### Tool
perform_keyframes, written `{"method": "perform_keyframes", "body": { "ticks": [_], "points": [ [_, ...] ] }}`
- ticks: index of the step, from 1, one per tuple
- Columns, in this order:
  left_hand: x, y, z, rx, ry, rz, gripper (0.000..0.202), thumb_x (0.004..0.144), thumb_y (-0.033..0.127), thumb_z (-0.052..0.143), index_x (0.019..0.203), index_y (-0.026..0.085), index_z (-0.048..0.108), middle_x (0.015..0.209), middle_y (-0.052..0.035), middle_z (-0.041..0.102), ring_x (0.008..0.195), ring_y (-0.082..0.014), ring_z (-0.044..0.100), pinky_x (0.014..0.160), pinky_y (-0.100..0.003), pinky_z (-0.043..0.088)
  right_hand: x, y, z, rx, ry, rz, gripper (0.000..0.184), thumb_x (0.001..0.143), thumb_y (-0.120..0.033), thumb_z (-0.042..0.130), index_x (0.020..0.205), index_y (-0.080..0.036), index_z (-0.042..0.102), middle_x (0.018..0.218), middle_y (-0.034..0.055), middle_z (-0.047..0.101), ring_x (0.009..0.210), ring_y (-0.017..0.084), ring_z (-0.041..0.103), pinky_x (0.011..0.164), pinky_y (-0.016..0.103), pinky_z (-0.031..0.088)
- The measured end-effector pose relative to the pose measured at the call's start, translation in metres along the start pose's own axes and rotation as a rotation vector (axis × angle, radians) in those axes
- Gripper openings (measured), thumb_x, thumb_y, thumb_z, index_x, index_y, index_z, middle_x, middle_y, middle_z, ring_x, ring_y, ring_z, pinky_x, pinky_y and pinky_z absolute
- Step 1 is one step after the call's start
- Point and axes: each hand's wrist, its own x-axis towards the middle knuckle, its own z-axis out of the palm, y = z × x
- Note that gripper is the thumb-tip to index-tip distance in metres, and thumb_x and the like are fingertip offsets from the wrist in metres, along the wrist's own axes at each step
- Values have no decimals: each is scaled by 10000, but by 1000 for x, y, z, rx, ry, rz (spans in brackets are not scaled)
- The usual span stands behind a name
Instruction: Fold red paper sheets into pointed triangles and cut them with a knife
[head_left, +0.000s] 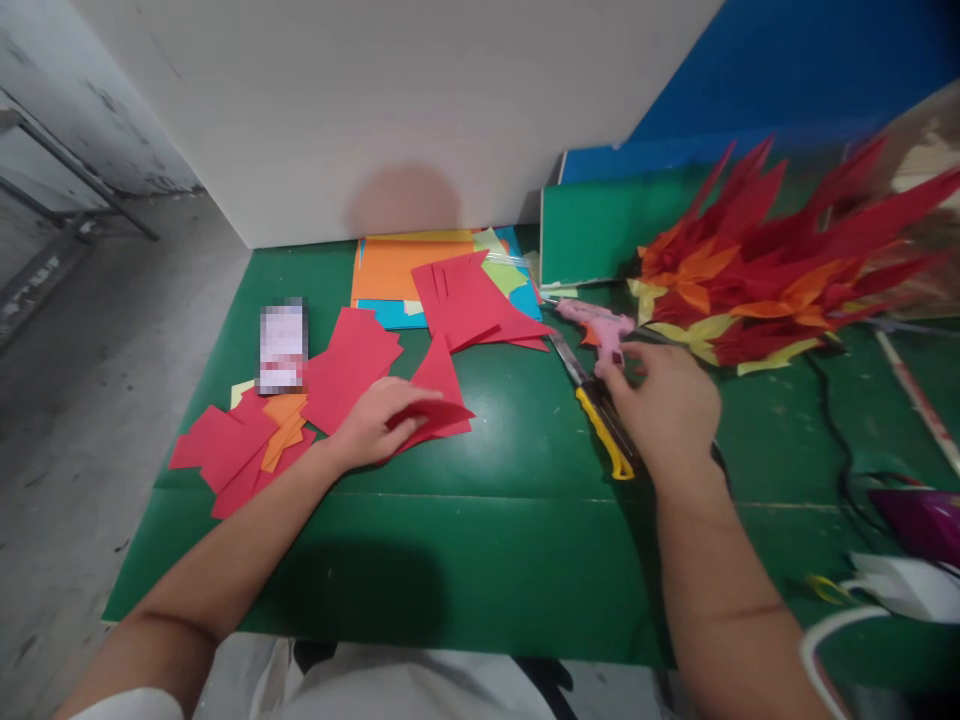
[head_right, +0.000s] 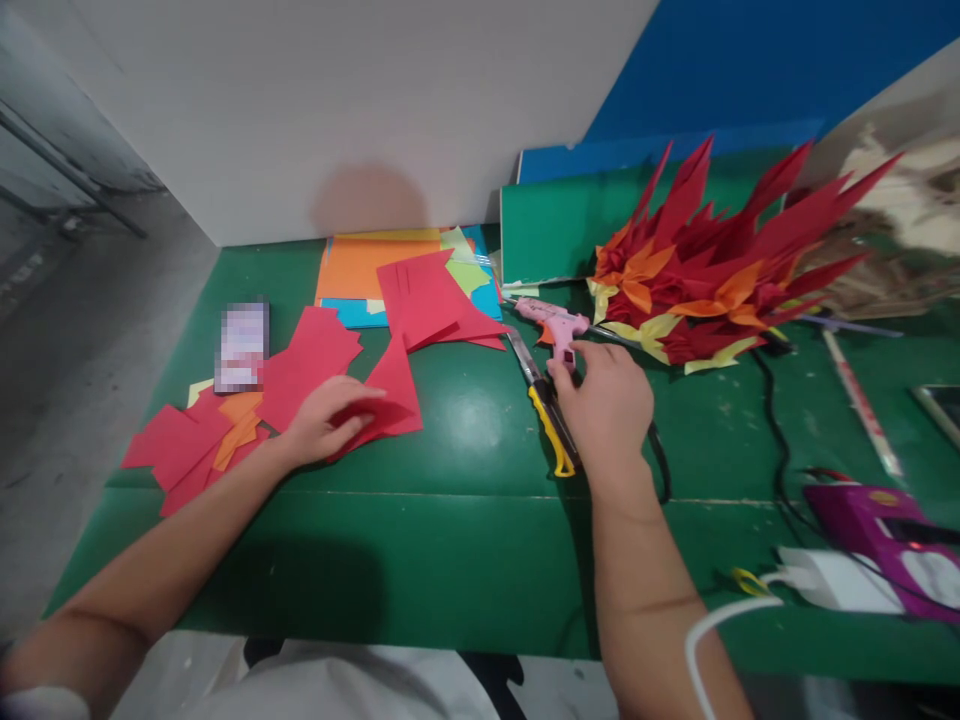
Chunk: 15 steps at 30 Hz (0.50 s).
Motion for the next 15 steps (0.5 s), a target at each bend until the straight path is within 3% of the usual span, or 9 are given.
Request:
{"method": "perform_keyframes", "body": {
  "ticks": [3,6,9,12,15],
  "points": [
    [-5,-2,1,-71,247,-171,347,931,329,474,1264,230,474,1174,-99,642,1058,-213,627,890,-392,518,0,0,0,27,-43,47,233,825,-404,553,894,-198,637,747,90,622,652,250,537,558,336,348],
    [-4,-3,-10,-69,418,-286,419,938,374,469,1322,229,387,1305,-120,554,1192,-238,563,954,-413,505,1,-4,-4,25,-135,117,213,822,-372,564,890,-184,638,716,101,619,635,242,521,563,338,331],
    [2,-5,-33,-65,384,-392,450,955,359,432,1377,255,315,1313,-104,555,1177,-235,580,942,-408,523,2,-8,-9,40,-175,142,219,819,-349,578,919,-168,648,730,123,635,647,239,521,572,336,321],
    [1,-10,-56,207,370,-553,441,923,347,497,1337,228,404,1228,-91,603,1083,-298,622,909,-483,515,2,-7,-9,34,-180,137,217,819,-335,586,925,-163,663,748,135,653,679,247,541,576,330,323],
    [-8,-20,-65,438,319,-661,476,893,418,543,1313,210,457,1124,-69,637,1017,-347,638,843,-510,519,2,-5,-7,20,-159,111,209,816,-322,595,909,-156,681,782,151,673,710,254,560,581,327,323]
  ]
}}
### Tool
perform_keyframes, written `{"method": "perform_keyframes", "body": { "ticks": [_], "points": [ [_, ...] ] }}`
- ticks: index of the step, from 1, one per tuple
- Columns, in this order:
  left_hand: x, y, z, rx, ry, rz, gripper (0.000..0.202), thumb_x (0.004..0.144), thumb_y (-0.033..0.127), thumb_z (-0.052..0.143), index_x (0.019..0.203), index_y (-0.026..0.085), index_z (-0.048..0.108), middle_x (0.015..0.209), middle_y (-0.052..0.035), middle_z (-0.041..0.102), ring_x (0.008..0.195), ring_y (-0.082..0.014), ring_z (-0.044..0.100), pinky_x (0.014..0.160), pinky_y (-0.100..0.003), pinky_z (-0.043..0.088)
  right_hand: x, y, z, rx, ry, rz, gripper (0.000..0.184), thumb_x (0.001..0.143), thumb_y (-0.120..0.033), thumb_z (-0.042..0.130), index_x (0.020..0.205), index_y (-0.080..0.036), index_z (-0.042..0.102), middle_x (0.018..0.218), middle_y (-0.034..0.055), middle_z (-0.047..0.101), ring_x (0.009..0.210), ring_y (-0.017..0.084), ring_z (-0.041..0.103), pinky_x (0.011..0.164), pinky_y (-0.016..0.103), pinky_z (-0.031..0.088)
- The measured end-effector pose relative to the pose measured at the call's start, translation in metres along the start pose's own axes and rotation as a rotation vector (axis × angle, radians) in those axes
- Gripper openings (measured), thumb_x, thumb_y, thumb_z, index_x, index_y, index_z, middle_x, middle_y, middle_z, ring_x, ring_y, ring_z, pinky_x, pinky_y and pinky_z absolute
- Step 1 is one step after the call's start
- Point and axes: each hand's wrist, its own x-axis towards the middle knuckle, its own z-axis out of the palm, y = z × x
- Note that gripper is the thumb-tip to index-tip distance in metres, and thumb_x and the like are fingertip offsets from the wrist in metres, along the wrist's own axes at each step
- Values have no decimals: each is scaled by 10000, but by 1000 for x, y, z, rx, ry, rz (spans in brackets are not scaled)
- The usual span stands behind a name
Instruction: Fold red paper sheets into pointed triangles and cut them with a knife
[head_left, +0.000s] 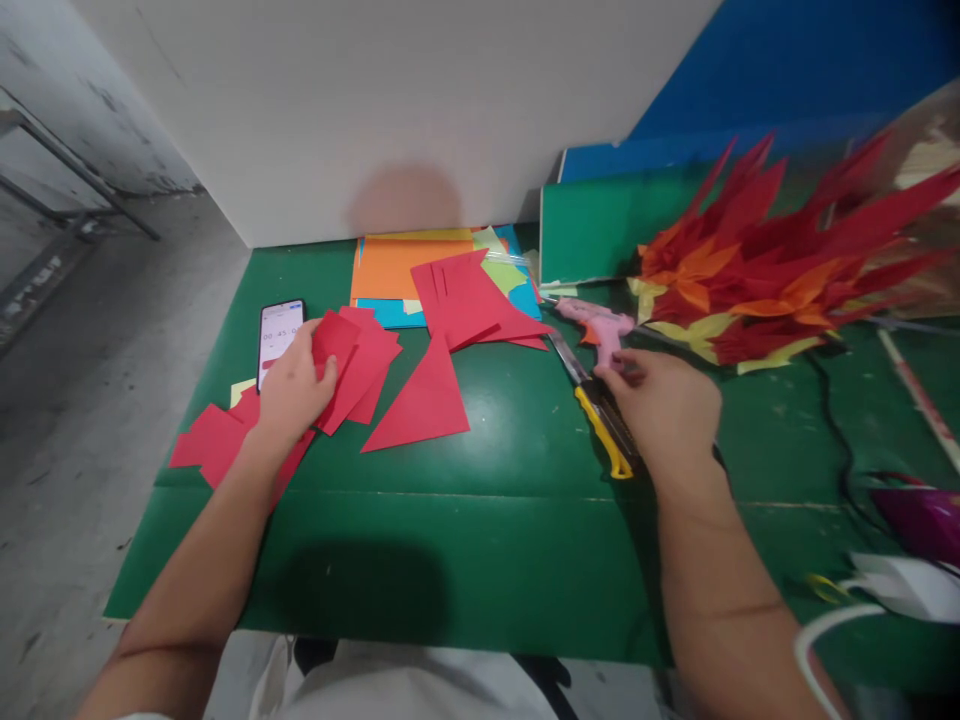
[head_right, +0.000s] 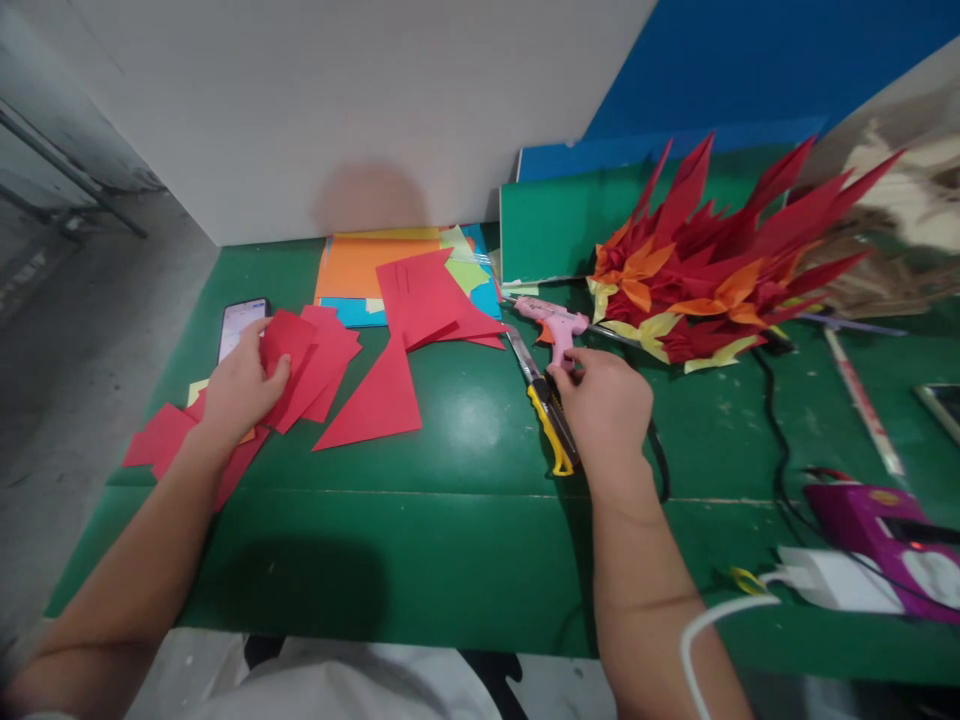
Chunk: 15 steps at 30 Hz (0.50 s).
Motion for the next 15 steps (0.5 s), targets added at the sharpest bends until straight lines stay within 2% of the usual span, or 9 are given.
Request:
{"method": "perform_keyframes", "body": {
  "ticks": [2,6,8,11,13,15],
  "points": [
    [-2,-10,4,29,1,36,529,832,443,629,1287,217,481,1104,-100,647,1004,-364,632,826,-519,522,0,1,1,-14,14,-8,213,816,-317,598,914,-152,691,809,158,685,725,258,569,585,328,324],
    [-2,-20,14,15,26,207,553,800,389,667,1294,232,476,1174,-134,598,1080,-366,580,921,-560,469,0,3,2,-33,8,-24,252,831,-333,587,939,-136,700,868,174,699,757,270,585,605,335,344],
    [-1,-19,16,31,44,248,561,788,353,677,1296,220,480,1203,-146,563,1140,-375,535,973,-584,427,-1,5,3,-32,23,-52,267,846,-353,567,937,-141,700,873,177,698,756,269,583,610,338,349],
    [-4,-4,17,11,73,280,493,818,327,642,1282,239,499,1279,-143,498,1224,-354,466,1044,-568,372,-1,8,5,-36,53,-86,274,858,-370,544,925,-157,704,863,171,696,740,262,576,601,337,344],
    [-10,11,18,-33,-10,315,451,862,356,591,1290,253,489,1256,-130,514,1211,-319,479,1042,-539,385,1,11,7,-39,51,-89,281,852,-378,548,924,-160,709,858,162,695,728,257,575,591,335,343],
    [-20,27,22,-59,-156,335,534,862,427,597,1338,244,436,1280,-130,509,1220,-313,478,1034,-533,391,2,14,10,-37,59,-80,285,839,-390,556,919,-168,715,839,141,692,710,253,577,582,331,348]
  ]
}}
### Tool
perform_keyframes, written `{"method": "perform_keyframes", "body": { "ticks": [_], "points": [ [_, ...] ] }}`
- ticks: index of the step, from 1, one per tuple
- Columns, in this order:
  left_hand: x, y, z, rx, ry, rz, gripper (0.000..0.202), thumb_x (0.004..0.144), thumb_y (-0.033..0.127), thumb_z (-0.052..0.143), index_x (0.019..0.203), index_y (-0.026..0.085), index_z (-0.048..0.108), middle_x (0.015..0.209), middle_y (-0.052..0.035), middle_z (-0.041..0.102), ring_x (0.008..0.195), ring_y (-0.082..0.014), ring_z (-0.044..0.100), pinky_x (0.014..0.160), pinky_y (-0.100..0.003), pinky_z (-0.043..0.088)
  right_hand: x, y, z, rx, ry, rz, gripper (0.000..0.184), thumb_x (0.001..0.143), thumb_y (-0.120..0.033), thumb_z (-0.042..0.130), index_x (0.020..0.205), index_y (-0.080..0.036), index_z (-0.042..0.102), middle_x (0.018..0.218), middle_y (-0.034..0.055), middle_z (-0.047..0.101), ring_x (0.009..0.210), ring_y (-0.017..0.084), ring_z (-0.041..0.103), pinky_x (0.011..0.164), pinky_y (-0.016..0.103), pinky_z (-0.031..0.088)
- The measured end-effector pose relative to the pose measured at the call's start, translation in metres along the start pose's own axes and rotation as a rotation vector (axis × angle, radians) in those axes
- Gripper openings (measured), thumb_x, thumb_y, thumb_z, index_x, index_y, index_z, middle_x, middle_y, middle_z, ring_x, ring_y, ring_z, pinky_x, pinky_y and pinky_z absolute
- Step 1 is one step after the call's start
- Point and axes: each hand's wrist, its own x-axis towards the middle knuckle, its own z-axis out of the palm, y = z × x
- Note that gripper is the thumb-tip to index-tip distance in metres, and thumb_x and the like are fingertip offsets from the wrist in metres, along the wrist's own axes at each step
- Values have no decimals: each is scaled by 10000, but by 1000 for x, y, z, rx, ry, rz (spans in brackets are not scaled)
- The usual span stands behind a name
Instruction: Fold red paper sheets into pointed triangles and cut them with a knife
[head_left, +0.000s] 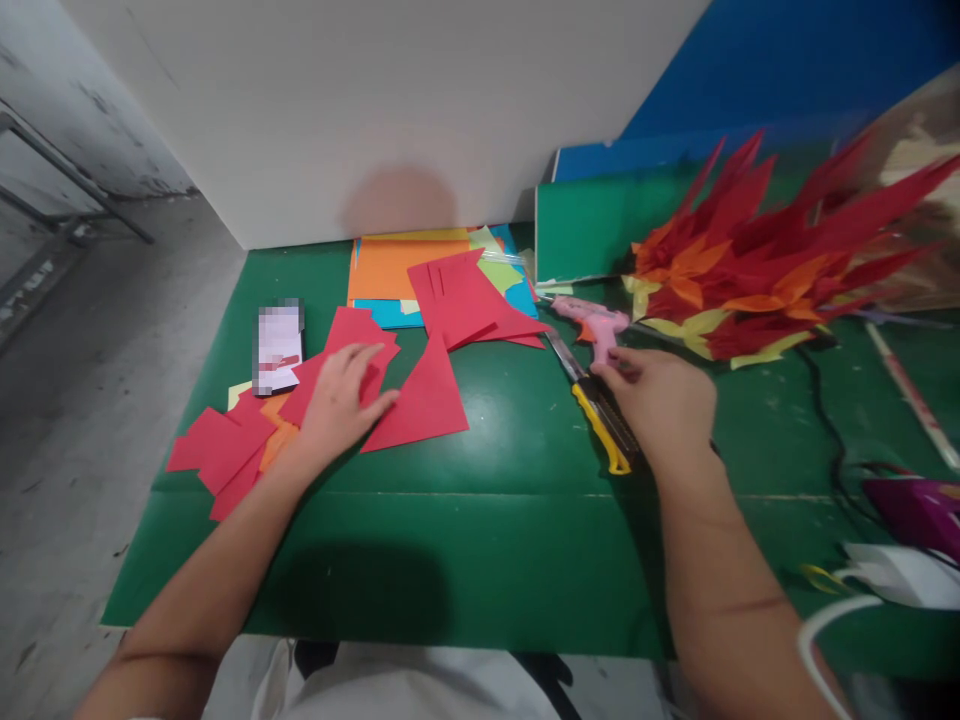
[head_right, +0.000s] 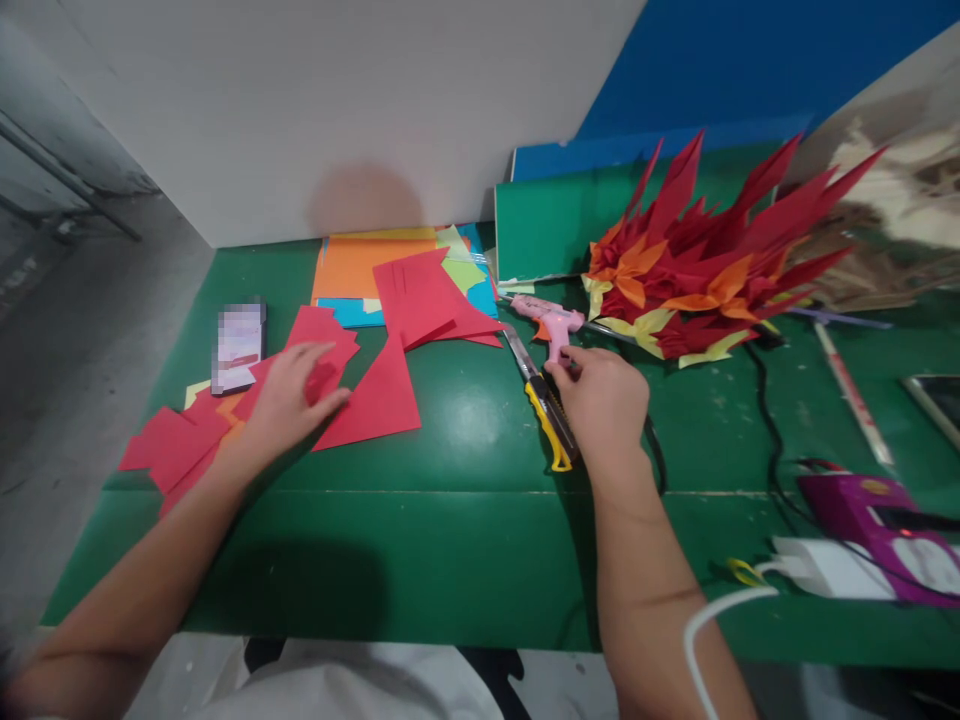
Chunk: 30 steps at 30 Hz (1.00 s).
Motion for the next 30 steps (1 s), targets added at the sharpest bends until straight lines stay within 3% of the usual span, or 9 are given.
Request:
{"method": "perform_keyframes", "body": {
  "ticks": [3,5,8,11,15,19,23,26,30],
  "points": [
    [-7,21,11,-57,-182,73,798,755,539,698,1408,253,339,1395,-142,430,1299,-338,410,1069,-542,347,0,3,3,13,13,11,290,831,-408,553,918,-186,718,799,112,683,694,254,581,565,328,357],
    [-11,28,18,-84,-235,100,866,725,565,715,1423,247,312,1432,-159,393,1318,-349,388,1077,-550,332,0,4,4,20,6,29,294,831,-409,553,929,-186,718,784,110,681,693,260,587,560,332,367],
    [-13,31,24,-105,-225,103,839,749,523,713,1425,241,303,1414,-166,419,1295,-352,419,1063,-557,345,-1,2,3,15,3,30,294,829,-391,563,950,-170,713,801,121,691,712,273,605,591,353,411],
    [-13,31,26,-143,-189,100,784,785,416,714,1426,246,296,1376,-155,467,1249,-327,475,1044,-535,379,-1,-6,-3,0,68,-67,299,843,-364,546,985,-150,700,928,153,700,835,311,626,702,407,460],
    [-12,35,26,-228,-150,96,636,843,274,647,1402,251,344,1315,-123,526,1229,-278,508,1034,-486,416,-7,-32,-9,186,123,-180,303,896,-352,492,1090,-196,665,1062,137,691,955,304,632,835,454,474],
    [-12,43,31,-401,-83,31,428,885,250,572,1299,240,465,1248,-103,577,1150,-233,569,973,-424,482,-21,-62,-3,554,-158,-218,382,892,-351,524,1254,-243,573,1058,85,707,843,232,673,788,417,526],
    [-16,50,42,-647,-14,-66,369,902,335,555,1248,232,478,1240,-103,581,1133,-208,583,952,-381,502,-34,-80,10,929,-450,-100,536,881,-354,554,1392,-251,426,1139,91,680,959,204,666,817,375,539],
    [-17,54,50,-734,20,-98,366,904,383,550,1225,229,464,1250,-105,567,1179,-204,556,993,-385,478,-36,-85,12,1117,-575,13,608,842,-343,605,1408,-252,401,999,54,693,829,171,661,757,340,541],
    [-18,58,54,-747,54,-142,393,911,455,526,1229,234,454,1278,-116,523,1197,-216,535,996,-395,477,-35,-86,10,1235,-613,102,656,774,-325,681,1376,-236,438,714,-48,599,628,120,573,652,284,499]
  ]
}}
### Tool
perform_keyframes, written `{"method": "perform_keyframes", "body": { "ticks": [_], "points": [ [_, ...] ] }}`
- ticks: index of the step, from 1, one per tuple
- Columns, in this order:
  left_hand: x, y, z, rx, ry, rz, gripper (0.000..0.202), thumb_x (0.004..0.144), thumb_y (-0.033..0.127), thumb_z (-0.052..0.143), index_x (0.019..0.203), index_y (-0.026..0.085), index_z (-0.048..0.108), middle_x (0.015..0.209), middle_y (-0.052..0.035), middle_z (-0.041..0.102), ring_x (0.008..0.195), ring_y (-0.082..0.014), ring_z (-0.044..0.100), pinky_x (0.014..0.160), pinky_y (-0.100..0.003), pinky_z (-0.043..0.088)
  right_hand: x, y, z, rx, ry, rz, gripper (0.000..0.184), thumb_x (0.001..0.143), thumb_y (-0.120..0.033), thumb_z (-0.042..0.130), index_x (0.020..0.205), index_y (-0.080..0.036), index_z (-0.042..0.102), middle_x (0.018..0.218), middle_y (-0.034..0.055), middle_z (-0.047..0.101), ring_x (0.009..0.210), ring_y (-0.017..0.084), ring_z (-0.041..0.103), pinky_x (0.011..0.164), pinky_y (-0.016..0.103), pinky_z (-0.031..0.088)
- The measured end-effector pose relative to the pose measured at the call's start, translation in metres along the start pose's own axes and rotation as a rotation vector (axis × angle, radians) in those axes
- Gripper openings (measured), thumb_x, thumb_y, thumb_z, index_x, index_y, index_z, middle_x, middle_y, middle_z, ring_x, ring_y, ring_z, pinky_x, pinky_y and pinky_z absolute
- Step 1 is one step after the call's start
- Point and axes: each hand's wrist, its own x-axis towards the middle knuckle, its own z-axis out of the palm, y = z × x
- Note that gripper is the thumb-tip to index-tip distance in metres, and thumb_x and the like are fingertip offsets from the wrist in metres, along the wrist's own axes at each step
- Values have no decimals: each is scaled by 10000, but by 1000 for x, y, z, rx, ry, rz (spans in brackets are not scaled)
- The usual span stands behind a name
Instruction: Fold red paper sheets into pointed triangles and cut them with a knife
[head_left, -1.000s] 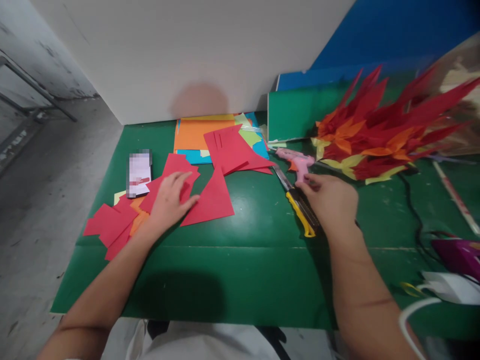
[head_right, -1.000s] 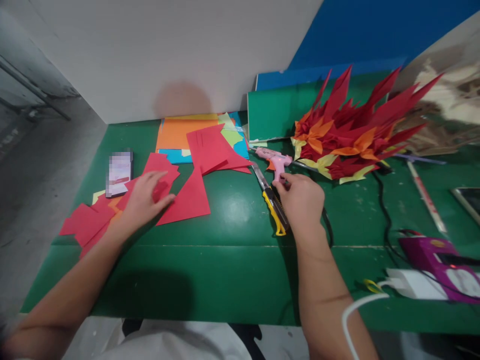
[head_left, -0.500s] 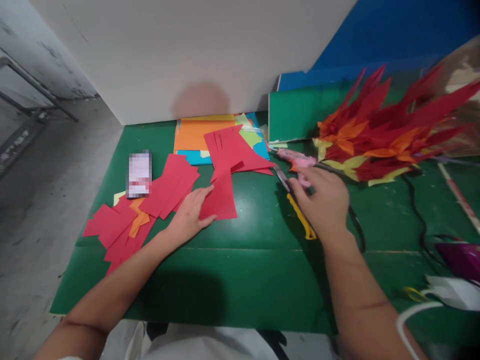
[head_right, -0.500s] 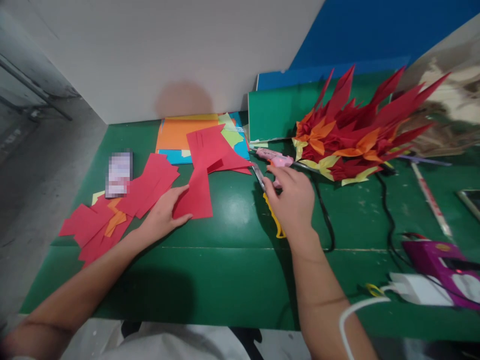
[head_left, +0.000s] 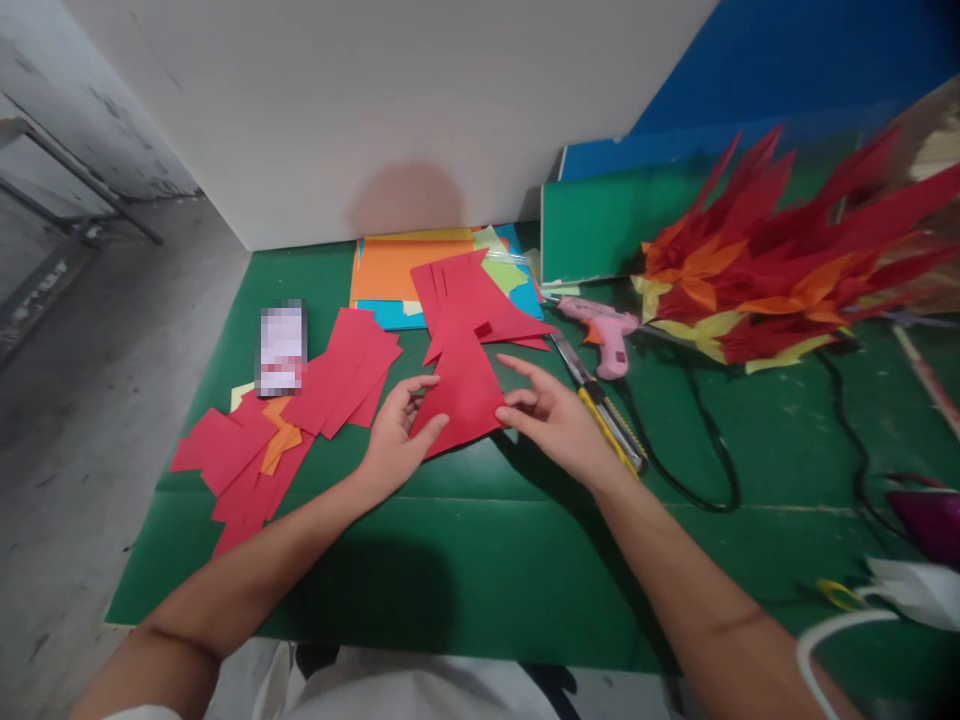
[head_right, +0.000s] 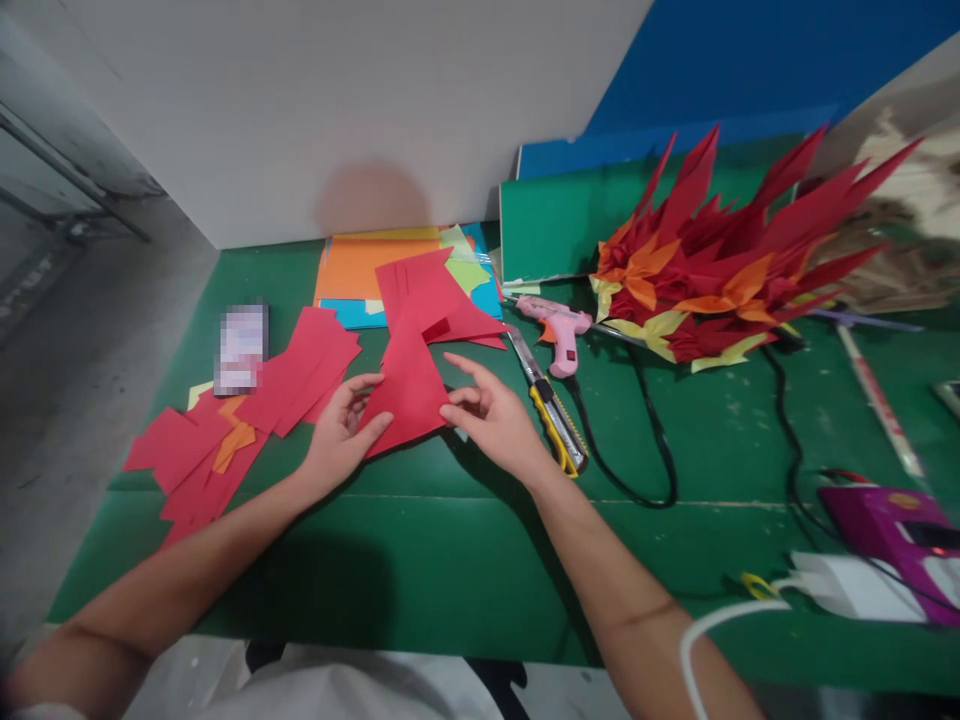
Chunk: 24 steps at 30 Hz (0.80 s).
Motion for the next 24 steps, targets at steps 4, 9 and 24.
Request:
{"method": "perform_keyframes", "body": {
  "ticks": [4,9,24],
  "points": [
    [-4,3,0,54,-91,74,781,746,563,700,1371,272,333,1429,-139,378,1306,-298,428,1038,-464,438,-1,-3,1,46,31,-13,665,732,-313,730,1337,-225,469,667,-75,535,598,102,522,621,261,464],
    [-11,2,4,28,-173,100,963,749,486,728,1483,292,135,1530,-149,252,1390,-328,312,1114,-517,328,-1,-5,5,55,34,-50,619,700,-338,765,1258,-225,520,628,-88,471,560,96,479,578,253,445],
    [4,8,-7,-573,72,-449,608,711,592,709,1148,177,637,1156,-105,684,1110,-292,621,995,-441,478,1,5,4,125,-46,-66,565,772,-398,718,1271,-240,506,1137,85,688,1012,226,667,869,392,554]
  ]
}}
